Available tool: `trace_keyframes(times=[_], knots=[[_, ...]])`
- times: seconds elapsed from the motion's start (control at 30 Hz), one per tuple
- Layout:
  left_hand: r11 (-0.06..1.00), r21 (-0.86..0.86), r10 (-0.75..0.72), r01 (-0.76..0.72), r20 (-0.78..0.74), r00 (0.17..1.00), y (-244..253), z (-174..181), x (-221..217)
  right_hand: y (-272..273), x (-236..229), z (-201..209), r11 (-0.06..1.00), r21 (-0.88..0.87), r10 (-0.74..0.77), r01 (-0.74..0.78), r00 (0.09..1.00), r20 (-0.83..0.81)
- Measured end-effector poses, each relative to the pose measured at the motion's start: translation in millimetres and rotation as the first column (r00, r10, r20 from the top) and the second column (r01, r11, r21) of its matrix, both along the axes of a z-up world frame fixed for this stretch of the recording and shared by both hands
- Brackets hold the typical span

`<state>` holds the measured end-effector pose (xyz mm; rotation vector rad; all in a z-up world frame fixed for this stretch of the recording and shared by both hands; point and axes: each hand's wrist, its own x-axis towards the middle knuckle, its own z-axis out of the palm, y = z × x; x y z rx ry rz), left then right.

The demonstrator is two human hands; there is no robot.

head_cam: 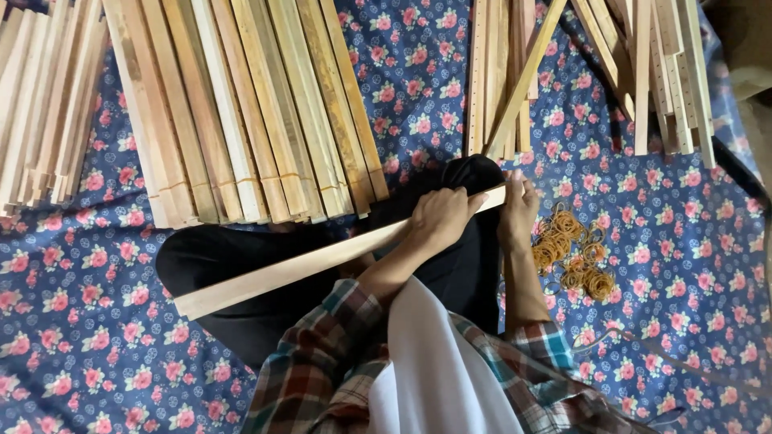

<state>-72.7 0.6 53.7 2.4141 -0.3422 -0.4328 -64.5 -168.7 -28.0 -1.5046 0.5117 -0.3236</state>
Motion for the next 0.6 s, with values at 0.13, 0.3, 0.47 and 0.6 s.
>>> trace_keyframes(times=[0.13, 0.3, 0.47, 0.6], knots=[[1.000, 0.017, 0.006, -0.005, -0.049, 0.999, 6, -11, -1, -62, -4, -32, 0.987, 0.133, 0.111, -0.091, 0.982, -0.153], [0.998, 0.033, 0.051, -0.048, -0.082, 0.995, 18, -9, -1, -197, -7, -224, 0.428, -0.636, -0.027, -0.642, 0.695, -0.719], [0.999, 0.017, 0.040, -0.038, -0.174, 0.984, 25, 14, -6, -177, -10, -202, 0.286, -0.673, -0.025, -0.682, 0.697, -0.717], [1.000, 0.016, 0.023, -0.020, -0.181, 0.983, 29, 22, -11, -136, -14, -120, 0.431, -0.761, -0.096, -0.485, 0.814, -0.573]])
